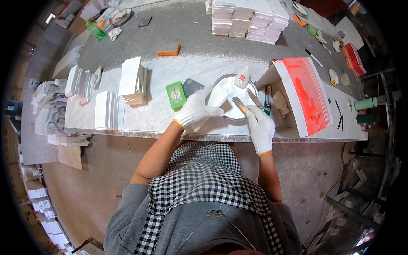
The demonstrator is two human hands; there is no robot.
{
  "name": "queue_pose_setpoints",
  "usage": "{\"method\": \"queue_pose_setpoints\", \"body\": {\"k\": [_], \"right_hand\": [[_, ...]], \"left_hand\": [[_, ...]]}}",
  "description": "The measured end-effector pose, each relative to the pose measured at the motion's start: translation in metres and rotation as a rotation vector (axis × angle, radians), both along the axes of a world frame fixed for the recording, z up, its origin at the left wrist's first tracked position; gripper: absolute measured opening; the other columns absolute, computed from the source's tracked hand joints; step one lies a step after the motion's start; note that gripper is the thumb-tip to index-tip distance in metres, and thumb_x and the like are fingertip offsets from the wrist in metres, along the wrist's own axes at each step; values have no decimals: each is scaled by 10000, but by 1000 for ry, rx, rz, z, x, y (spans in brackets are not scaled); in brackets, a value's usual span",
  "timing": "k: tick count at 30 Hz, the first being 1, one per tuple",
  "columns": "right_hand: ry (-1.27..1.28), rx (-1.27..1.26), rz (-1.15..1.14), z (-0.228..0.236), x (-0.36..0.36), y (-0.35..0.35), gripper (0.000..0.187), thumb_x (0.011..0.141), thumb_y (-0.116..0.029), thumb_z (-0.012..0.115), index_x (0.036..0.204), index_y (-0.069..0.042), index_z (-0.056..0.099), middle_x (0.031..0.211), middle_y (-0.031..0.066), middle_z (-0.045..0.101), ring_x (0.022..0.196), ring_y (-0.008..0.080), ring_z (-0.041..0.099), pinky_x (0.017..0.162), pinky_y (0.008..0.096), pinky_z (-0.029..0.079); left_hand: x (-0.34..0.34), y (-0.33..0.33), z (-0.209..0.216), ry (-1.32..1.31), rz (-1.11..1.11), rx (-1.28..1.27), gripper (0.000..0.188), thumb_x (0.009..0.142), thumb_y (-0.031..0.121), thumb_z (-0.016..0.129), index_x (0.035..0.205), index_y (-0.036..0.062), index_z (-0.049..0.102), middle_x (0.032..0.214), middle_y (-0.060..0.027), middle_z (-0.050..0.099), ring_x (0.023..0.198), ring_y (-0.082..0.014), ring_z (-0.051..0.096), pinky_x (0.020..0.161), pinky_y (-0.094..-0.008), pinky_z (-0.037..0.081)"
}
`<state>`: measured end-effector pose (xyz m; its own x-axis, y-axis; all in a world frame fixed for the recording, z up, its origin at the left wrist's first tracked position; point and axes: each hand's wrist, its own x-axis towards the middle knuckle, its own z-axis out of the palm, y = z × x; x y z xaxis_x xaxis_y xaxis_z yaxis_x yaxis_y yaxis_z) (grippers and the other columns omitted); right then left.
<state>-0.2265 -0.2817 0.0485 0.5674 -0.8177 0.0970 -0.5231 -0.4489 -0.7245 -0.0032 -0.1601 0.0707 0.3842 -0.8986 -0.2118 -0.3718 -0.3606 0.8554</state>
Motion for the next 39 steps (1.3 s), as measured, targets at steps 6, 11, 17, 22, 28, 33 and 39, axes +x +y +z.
{"method": "queue_pose_setpoints", "body": {"k": [6, 11, 17, 22, 28, 33, 39], "right_hand": [[146, -70, 47, -7, 0, 2, 266, 952, -293, 635, 1101, -98, 736, 1011, 154, 733, 961, 335, 695, 855, 433, 523], [164, -26, 102, -4, 0, 1, 292, 953, -316, 619, 1104, -99, 742, 1035, 142, 739, 978, 330, 693, 862, 429, 522], [76, 101, 54, 5, -3, 1, 282, 943, -283, 637, 1116, -91, 750, 1034, 148, 744, 959, 318, 698, 858, 395, 522], [-98, 251, -3, 24, -4, 5, 267, 958, -192, 660, 1153, -23, 729, 999, 139, 743, 889, 223, 686, 829, 329, 520], [-404, 377, -72, 43, -4, 6, 239, 970, -80, 654, 1166, 46, 710, 1002, 84, 732, 885, 115, 629, 802, 275, 514], [-453, 398, -39, 55, 3, 11, 227, 974, -69, 649, 1157, 50, 710, 1063, 84, 727, 884, 107, 620, 795, 262, 513], [-506, 417, -57, 47, 9, 8, 233, 988, -73, 628, 1167, 58, 701, 1072, 61, 714, 847, 94, 605, 764, 251, 508]], "left_hand": [[-6, -3, 1, -257, 72, 55, 1111, 617, 473, 902, 1484, -53, 449, 1339, -296, 589, 1248, -398, 586, 1063, -422, 472], [-11, -9, 3, -519, 83, 78, 1058, 577, 511, 880, 1387, -65, 518, 1240, -279, 616, 1122, -394, 628, 961, -435, 521], [-17, -17, 14, -642, 169, 209, 971, 536, 545, 883, 1237, -52, 575, 1070, -245, 623, 969, -380, 665, 802, -436, 565], [-12, -17, 13, -422, 169, 185, 908, 614, 546, 864, 1243, -57, 610, 1003, -200, 684, 950, -325, 668, 800, -417, 555], [0, -16, 26, 211, 11, 116, 611, 856, 461, 778, 1175, -54, 699, 1006, -98, 707, 977, -169, 625, 855, -308, 497], [-1, -23, 27, 372, -45, 115, 493, 922, 374, 732, 1178, -47, 722, 1085, -96, 722, 1034, -158, 624, 928, -292, 478], [-3, -24, 13, 458, -51, 77, 512, 929, 372, 718, 1214, -53, 713, 1134, -114, 733, 1041, -164, 625, 974, -302, 476]]}}
